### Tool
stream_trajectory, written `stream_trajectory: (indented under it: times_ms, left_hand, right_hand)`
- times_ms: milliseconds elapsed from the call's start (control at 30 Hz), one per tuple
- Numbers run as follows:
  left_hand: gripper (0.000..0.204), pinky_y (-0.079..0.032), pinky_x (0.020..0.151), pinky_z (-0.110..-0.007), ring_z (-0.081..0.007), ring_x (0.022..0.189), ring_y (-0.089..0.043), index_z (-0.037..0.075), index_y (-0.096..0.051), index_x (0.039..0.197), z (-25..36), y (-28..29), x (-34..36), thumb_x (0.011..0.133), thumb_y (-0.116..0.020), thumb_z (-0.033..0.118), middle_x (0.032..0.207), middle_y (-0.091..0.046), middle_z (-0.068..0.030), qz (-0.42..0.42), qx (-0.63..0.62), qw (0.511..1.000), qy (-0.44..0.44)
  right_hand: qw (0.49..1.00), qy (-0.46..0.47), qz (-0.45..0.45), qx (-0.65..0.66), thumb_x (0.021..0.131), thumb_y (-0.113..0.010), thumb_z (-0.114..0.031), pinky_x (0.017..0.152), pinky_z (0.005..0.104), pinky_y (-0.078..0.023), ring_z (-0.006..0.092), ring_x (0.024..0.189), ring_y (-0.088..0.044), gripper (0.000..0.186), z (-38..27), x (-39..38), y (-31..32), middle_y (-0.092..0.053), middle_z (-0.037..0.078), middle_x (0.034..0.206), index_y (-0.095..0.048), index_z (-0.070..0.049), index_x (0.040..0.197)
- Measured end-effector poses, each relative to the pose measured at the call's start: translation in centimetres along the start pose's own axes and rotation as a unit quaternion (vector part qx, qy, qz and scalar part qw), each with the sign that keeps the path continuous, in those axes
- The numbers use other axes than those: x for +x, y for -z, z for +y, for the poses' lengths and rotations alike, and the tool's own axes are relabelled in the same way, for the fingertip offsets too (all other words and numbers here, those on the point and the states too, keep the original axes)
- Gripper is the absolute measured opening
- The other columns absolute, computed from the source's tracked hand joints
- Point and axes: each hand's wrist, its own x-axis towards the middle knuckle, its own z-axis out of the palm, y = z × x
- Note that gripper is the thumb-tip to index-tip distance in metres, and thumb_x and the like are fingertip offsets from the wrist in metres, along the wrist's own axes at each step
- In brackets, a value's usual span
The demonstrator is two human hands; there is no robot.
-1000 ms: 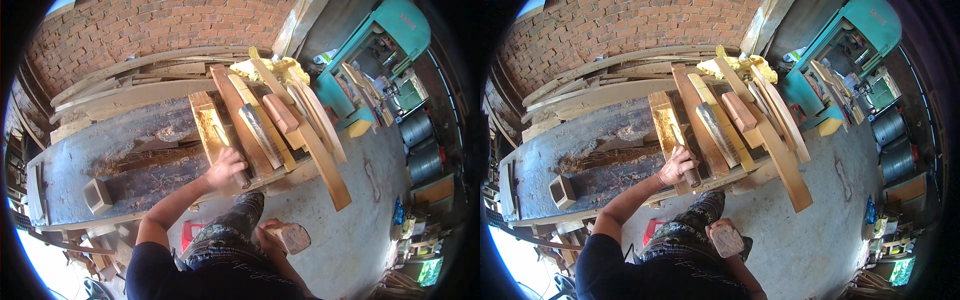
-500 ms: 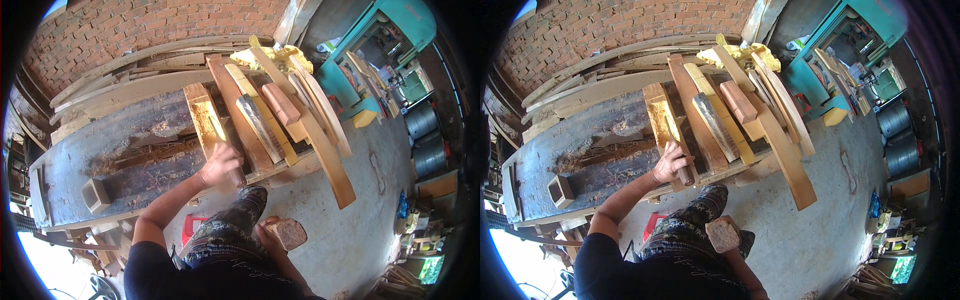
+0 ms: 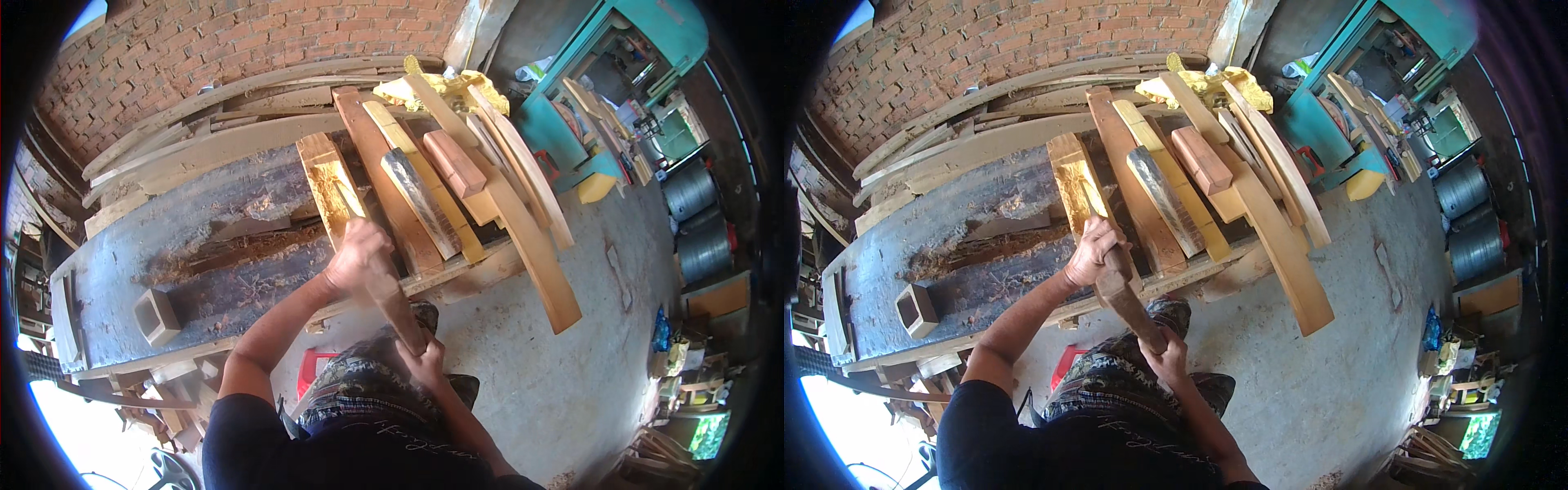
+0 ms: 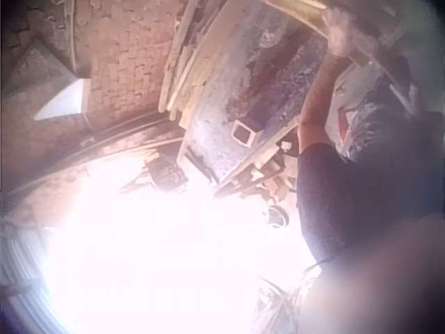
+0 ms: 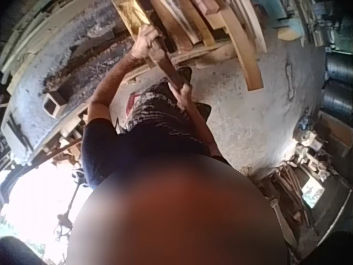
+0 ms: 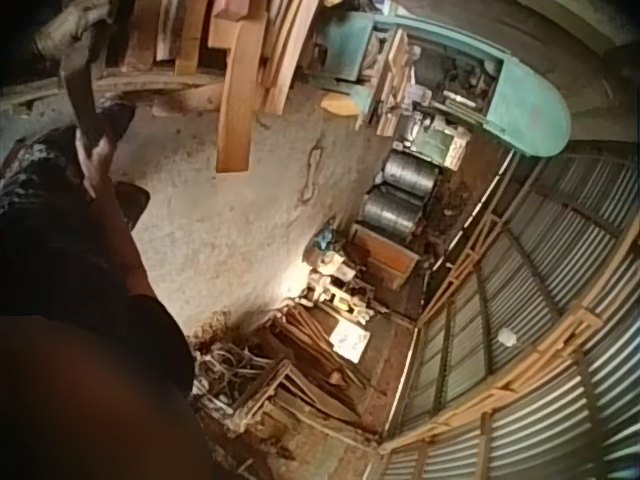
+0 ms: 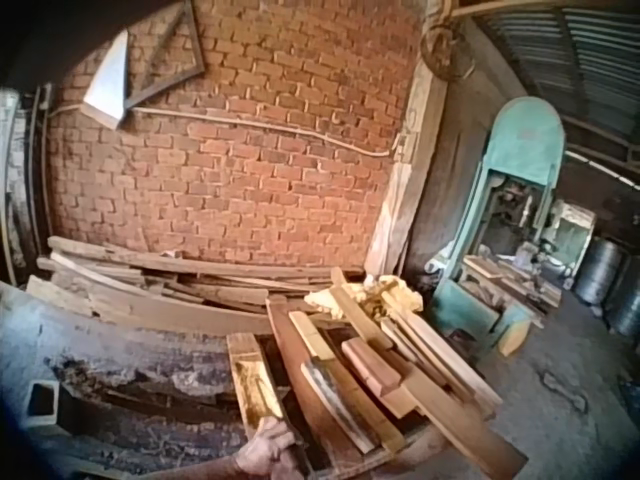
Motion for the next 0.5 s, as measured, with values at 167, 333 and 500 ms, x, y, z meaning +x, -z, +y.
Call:
stream_trajectory:
  times_ms: [167,333,500]
  left_hand:
    - [0.047,-0.037,0.086,-0.044,-0.0333,0.096,-0.046,0.008,-0.059,0.098,-0.4,0.2,-0.1,0.053,-0.069,0.003,0.096,-0.051,-0.0107,-0.006,0.022,1.000,0.001]
    - [0.042,-0.036,0.083,-0.045,-0.0326,0.091,-0.048,0.013,-0.063,0.102,-0.1,0.2,-1.3,0.063,-0.076,0.017,0.091,-0.052,-0.0083,-0.029,0.090,0.994,-0.062]
    - [0.046,-0.036,0.085,-0.046,-0.0334,0.094,-0.047,0.006,-0.059,0.099,0.8,0.1,-0.2,0.053,-0.066,0.005,0.094,-0.052,-0.0115,-0.015,0.040,0.998,-0.038]
  right_hand:
    - [0.980,0.108,-0.053,-0.157,0.072,-0.080,-0.006,0.062,0.0341,-0.050,0.0215,0.065,-0.062,0.024,1.7,-2.5,1.4,-0.063,0.010,0.075,-0.061,-0.003,0.086]
    - [0.989,0.110,-0.026,-0.090,0.072,-0.080,-0.008,0.061,0.0284,-0.049,0.0151,0.068,-0.061,0.027,-0.4,-2.9,2.1,-0.061,0.006,0.078,-0.057,-0.003,0.086]
    - [0.993,0.081,-0.029,-0.075,0.070,-0.081,-0.010,0.061,0.0279,-0.050,0.0157,0.066,-0.061,0.027,2.6,-5.0,3.1,-0.062,0.006,0.076,-0.058,-0.004,0.084]
